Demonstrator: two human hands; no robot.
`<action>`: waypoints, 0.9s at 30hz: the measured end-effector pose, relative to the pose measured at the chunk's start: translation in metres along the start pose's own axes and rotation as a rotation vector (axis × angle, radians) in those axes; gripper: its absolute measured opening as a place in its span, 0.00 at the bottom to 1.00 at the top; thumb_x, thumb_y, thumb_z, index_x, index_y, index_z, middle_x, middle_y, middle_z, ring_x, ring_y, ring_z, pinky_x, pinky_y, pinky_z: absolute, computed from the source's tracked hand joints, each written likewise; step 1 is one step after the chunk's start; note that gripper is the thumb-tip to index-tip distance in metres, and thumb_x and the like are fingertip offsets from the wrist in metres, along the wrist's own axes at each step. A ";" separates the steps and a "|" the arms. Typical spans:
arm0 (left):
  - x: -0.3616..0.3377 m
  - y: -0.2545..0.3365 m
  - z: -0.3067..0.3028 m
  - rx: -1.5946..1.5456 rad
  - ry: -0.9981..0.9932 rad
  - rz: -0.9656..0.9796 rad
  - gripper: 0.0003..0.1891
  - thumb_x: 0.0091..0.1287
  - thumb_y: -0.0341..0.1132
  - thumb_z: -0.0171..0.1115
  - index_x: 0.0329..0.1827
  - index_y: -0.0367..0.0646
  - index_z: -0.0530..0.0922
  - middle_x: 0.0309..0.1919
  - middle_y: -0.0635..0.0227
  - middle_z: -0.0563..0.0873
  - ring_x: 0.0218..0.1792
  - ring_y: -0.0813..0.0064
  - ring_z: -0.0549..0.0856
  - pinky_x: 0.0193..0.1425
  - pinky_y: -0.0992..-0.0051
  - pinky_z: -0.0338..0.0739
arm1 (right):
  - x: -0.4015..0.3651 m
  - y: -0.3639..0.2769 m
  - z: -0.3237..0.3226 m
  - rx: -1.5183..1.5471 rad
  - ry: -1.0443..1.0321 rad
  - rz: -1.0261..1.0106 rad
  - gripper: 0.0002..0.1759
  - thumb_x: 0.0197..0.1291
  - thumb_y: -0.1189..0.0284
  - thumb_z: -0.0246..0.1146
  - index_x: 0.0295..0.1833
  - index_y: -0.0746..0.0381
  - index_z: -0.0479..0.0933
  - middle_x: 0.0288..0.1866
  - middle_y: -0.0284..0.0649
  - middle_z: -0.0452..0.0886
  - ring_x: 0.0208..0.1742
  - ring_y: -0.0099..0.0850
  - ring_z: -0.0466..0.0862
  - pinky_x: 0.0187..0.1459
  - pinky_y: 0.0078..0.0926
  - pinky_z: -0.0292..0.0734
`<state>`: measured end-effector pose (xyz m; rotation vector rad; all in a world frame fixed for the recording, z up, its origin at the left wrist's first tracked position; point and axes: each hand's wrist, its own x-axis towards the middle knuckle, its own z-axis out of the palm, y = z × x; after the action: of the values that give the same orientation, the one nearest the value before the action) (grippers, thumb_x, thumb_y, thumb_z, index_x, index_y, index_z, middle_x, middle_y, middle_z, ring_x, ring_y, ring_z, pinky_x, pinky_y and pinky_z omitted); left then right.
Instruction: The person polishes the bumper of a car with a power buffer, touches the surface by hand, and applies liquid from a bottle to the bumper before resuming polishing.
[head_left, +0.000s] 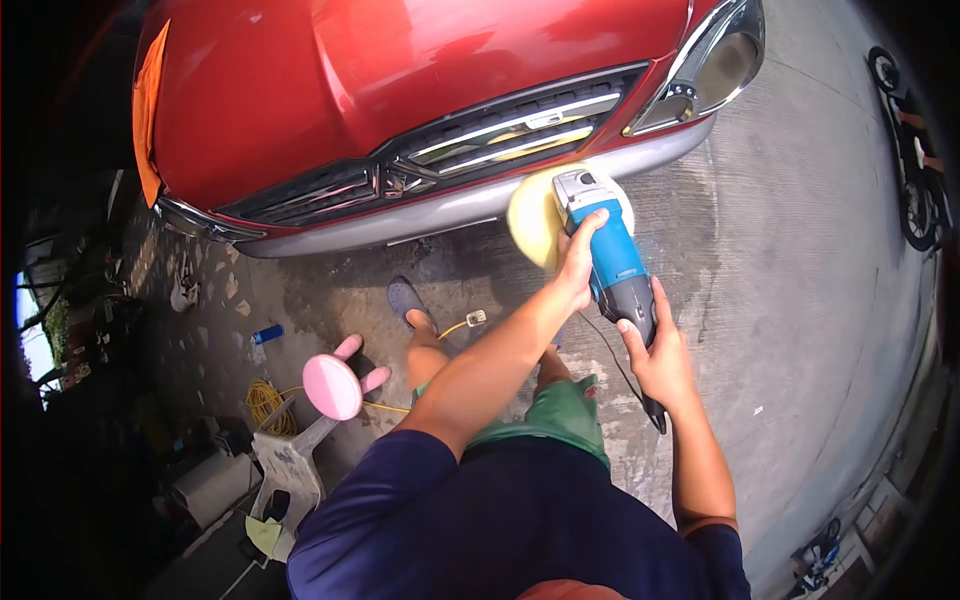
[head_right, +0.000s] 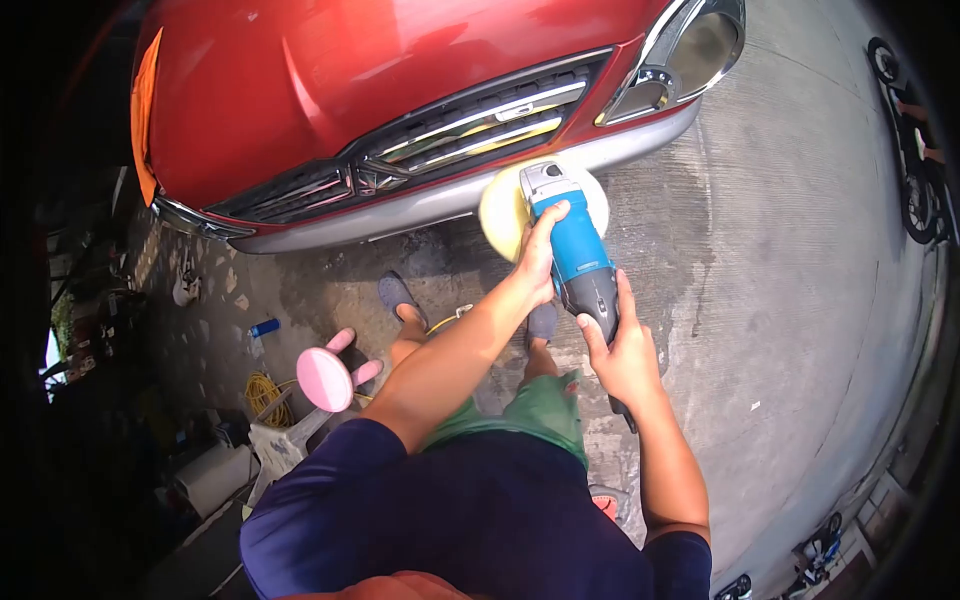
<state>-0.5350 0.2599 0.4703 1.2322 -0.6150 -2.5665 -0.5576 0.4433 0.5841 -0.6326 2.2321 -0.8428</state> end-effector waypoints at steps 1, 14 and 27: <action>-0.004 0.004 -0.014 -0.020 0.006 0.038 0.44 0.64 0.54 0.80 0.73 0.38 0.64 0.54 0.53 0.84 0.50 0.61 0.91 0.49 0.55 0.93 | -0.001 -0.013 0.003 0.011 -0.070 0.062 0.50 0.76 0.55 0.69 0.91 0.62 0.51 0.51 0.68 0.90 0.49 0.65 0.92 0.52 0.54 0.88; -0.079 0.068 -0.123 -0.112 0.135 0.136 0.33 0.72 0.65 0.65 0.62 0.43 0.80 0.46 0.61 0.88 0.45 0.64 0.91 0.53 0.59 0.90 | 0.003 -0.058 0.085 -0.069 -0.339 -0.181 0.54 0.74 0.51 0.68 0.91 0.63 0.48 0.39 0.67 0.90 0.41 0.69 0.91 0.48 0.62 0.86; 0.028 -0.035 0.032 0.093 -0.183 -0.082 0.49 0.62 0.55 0.81 0.75 0.36 0.62 0.56 0.49 0.83 0.48 0.59 0.92 0.48 0.53 0.94 | -0.008 0.057 0.012 0.081 0.159 0.094 0.48 0.77 0.61 0.69 0.91 0.60 0.52 0.53 0.68 0.90 0.51 0.59 0.94 0.54 0.49 0.87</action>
<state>-0.5780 0.2891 0.4531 1.0785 -0.7433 -2.7695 -0.5555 0.4823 0.5402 -0.4319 2.3358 -0.9592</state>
